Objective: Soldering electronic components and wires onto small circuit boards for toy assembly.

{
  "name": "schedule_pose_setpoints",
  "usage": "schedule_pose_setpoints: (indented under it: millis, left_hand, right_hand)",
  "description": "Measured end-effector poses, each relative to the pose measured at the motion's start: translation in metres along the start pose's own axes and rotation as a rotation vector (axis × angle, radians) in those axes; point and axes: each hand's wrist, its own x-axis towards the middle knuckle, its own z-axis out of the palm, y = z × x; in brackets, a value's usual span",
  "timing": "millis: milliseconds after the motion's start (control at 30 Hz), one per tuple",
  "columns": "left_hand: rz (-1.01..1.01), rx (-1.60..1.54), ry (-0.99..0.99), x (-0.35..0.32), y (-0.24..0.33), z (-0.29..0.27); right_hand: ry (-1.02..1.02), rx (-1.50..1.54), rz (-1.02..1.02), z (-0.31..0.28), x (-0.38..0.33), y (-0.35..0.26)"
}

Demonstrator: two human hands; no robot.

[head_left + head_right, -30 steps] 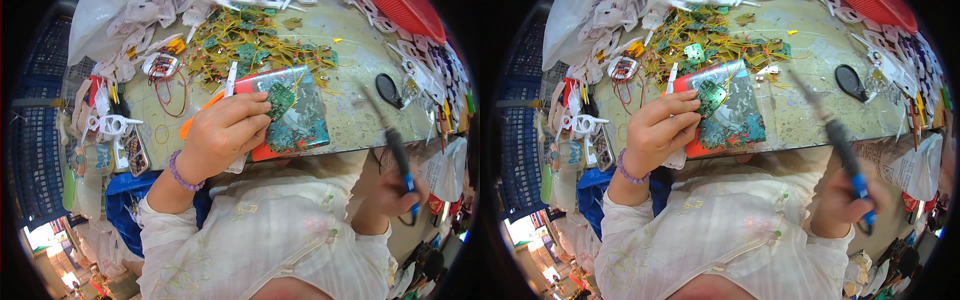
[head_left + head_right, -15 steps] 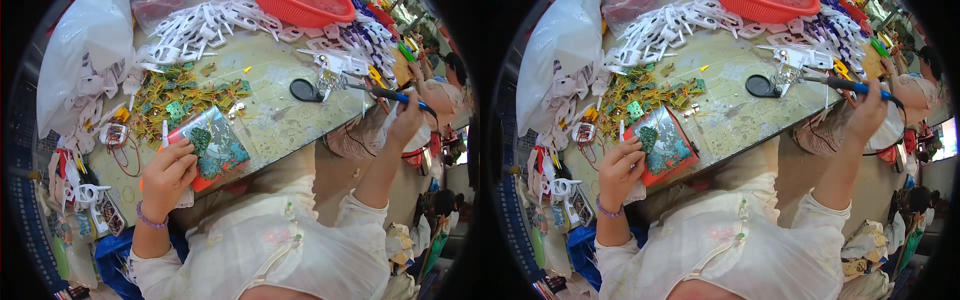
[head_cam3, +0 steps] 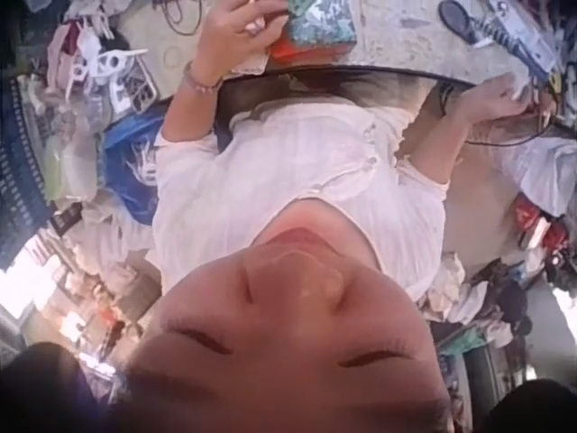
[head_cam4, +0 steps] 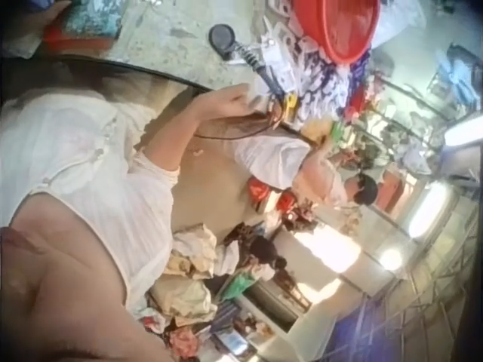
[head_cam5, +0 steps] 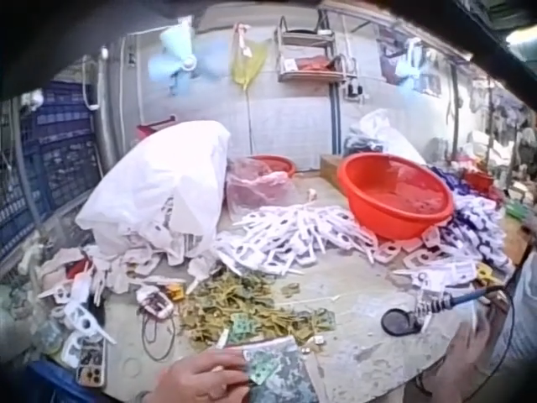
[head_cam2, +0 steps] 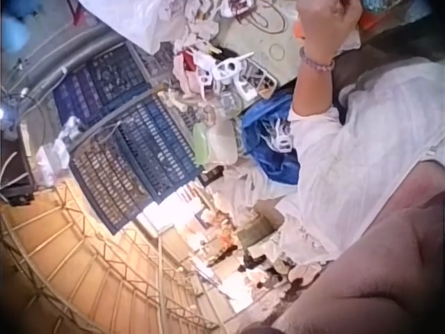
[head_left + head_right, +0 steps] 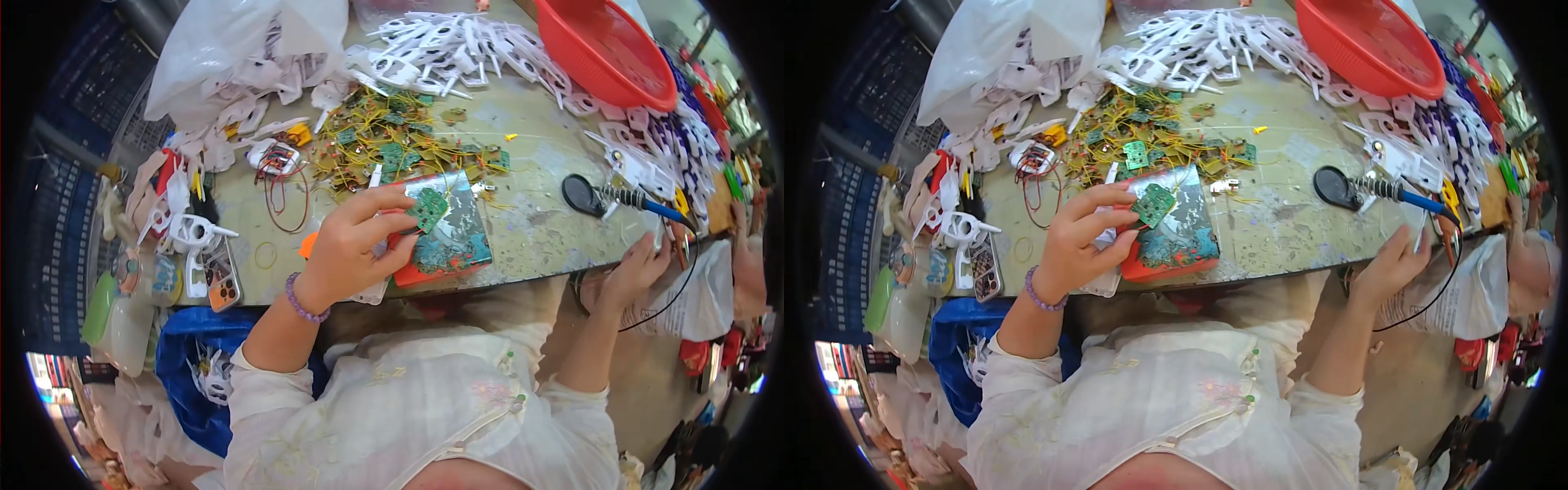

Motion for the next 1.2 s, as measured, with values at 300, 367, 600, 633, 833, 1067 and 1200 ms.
schedule_pose_setpoints:
  millis: [300,367,600,633,833,1067,1200]
  left_hand:
    - [-0.266,0.291,-0.170,0.032,0.021,0.014]
    - [-0.269,0.301,-0.147,0.030,0.019,0.016]
    - [-0.275,0.298,-0.131,0.027,0.025,0.014]
    - [-0.270,0.300,-0.129,0.027,0.026,0.014]
    - [-0.210,0.277,-0.049,0.022,0.018,0.018]
    - [-0.293,0.141,0.020,0.021,0.022,0.005]
    - [-0.366,-0.014,0.129,0.012,0.023,-0.005]
  right_hand:
    - [-0.483,0.143,0.098,0.022,-0.090,-0.017]
    - [-0.691,0.138,0.120,0.043,-0.089,-0.027]
    - [-1.360,-0.005,0.327,0.154,-0.041,-0.053]
    - [-1.430,-0.098,0.320,0.167,-0.036,-0.051]
    - [-1.735,-0.290,0.235,0.206,-0.027,-0.052]
    - [-1.526,-0.055,0.464,0.193,-0.007,-0.048]
    - [-1.691,0.335,0.588,0.172,-0.006,-0.048]
